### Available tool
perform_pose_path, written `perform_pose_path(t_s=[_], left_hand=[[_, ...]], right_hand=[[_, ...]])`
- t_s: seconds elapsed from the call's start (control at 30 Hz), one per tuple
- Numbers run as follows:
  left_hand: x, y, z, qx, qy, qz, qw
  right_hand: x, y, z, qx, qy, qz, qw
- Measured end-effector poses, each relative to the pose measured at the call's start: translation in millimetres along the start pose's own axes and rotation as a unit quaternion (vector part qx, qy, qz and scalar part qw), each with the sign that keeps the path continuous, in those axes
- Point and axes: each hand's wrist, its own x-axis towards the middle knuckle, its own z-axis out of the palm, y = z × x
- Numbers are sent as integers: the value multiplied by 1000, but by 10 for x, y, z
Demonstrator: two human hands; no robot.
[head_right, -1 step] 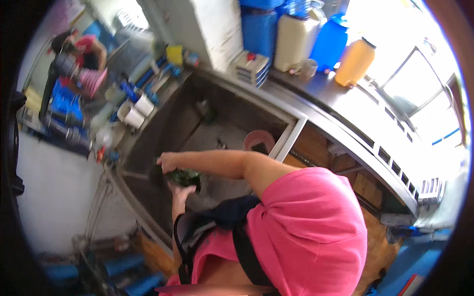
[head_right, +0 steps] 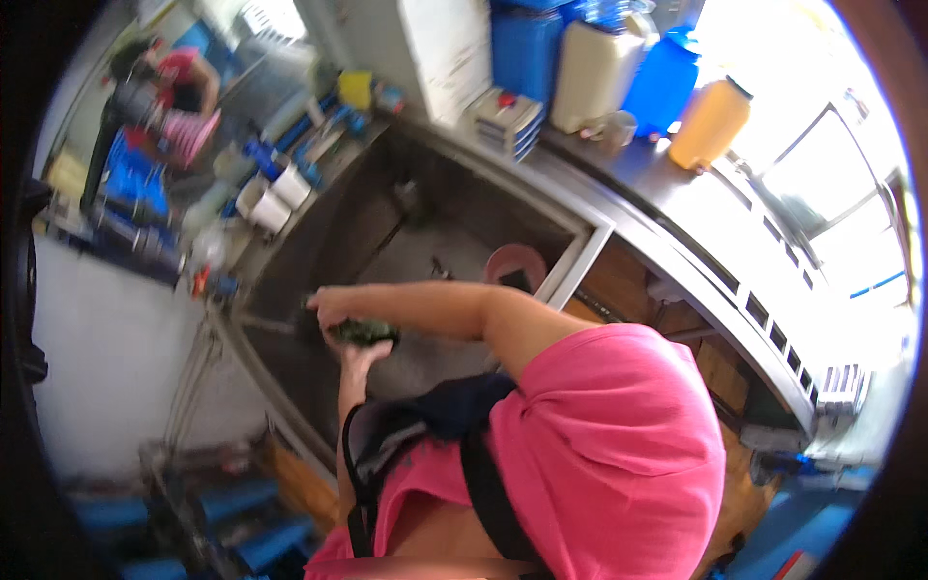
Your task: The person washes a green cloth at a sink, then wipes the interior of a service window and the metal frame with the damp cloth. They briefly handle a blue plastic jug before returning to the sink to rinse the cloth.
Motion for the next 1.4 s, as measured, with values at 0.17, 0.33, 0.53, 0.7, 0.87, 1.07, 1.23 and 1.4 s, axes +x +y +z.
perform_pose_path(t_s=[0.17, 0.33, 0.53, 0.7, 0.87, 1.07, 1.23, 1.4], left_hand=[[75, 155, 360, -49, 160, 26, 986], [565, 174, 418, -183, 170, 111, 962], [504, 842, 133, -206, 190, -220, 934], [280, 1293, 283, -61, 88, -41, 993], [290, 1010, 168, -462, -29, 42, 885], [267, 712, 182, -580, 237, -118, 770], [321, 813, 215, -739, 56, 86, 666], [350, 1153, 2, -505, 203, 118, 831]], right_hand=[[-123, -492, -20, 127, 9, -56, 990], [-263, -671, -582, 340, -30, -151, 928], [-343, 234, -775, 351, 97, -32, 931], [-282, 833, -273, 332, 139, 352, 864], [-215, 708, -38, 756, 26, 111, 644], [-66, 123, 71, 790, 124, 79, 595], [-44, 73, 223, 829, 87, 104, 543], [-159, 384, 346, 695, 125, 216, 674]])
